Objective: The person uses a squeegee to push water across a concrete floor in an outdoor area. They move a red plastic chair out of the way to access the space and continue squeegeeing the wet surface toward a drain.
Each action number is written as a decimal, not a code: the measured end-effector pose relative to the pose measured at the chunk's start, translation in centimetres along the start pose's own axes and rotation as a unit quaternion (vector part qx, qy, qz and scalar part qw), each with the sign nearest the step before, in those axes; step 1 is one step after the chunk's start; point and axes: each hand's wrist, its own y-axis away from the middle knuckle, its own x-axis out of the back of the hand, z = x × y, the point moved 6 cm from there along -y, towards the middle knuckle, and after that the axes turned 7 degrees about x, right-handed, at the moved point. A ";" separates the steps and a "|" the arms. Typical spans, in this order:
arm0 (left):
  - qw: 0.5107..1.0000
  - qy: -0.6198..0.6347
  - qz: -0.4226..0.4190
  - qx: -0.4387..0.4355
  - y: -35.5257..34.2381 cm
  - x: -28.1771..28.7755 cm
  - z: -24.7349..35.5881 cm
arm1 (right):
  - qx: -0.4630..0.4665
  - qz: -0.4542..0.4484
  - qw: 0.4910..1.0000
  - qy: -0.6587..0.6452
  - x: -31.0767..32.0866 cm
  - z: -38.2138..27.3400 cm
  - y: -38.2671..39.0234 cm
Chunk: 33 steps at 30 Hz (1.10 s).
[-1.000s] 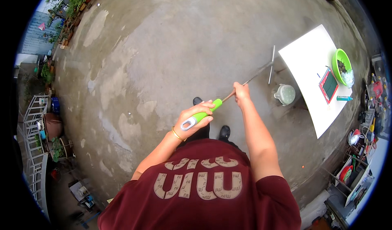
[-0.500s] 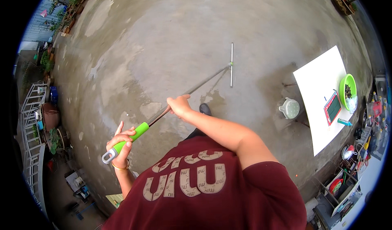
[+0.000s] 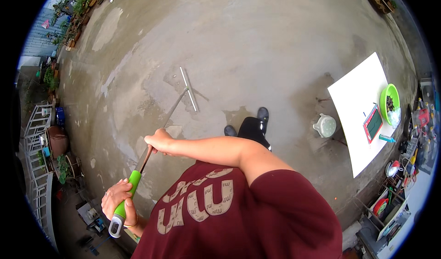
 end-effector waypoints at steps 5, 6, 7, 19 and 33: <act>0.993 0.112 -0.030 -0.010 -5.0 -4.5 0.0 | 0.049 0.145 0.986 -0.064 10.0 -4.2 2.7; 0.991 0.128 -0.048 0.000 -6.1 -6.7 -0.1 | 0.062 0.190 0.978 -0.066 13.3 -4.4 3.9; 0.986 0.152 -0.070 -0.009 -7.2 -9.4 0.2 | 0.075 0.234 0.967 -0.066 16.7 -4.8 5.1; 0.821 0.413 -0.394 -0.014 -14.8 -43.8 8.4 | 0.023 0.597 0.785 -0.164 52.1 2.4 24.8; 0.944 0.228 -0.228 -0.071 -22.8 -27.4 7.0 | 0.055 0.309 0.942 -0.120 38.7 -9.0 13.2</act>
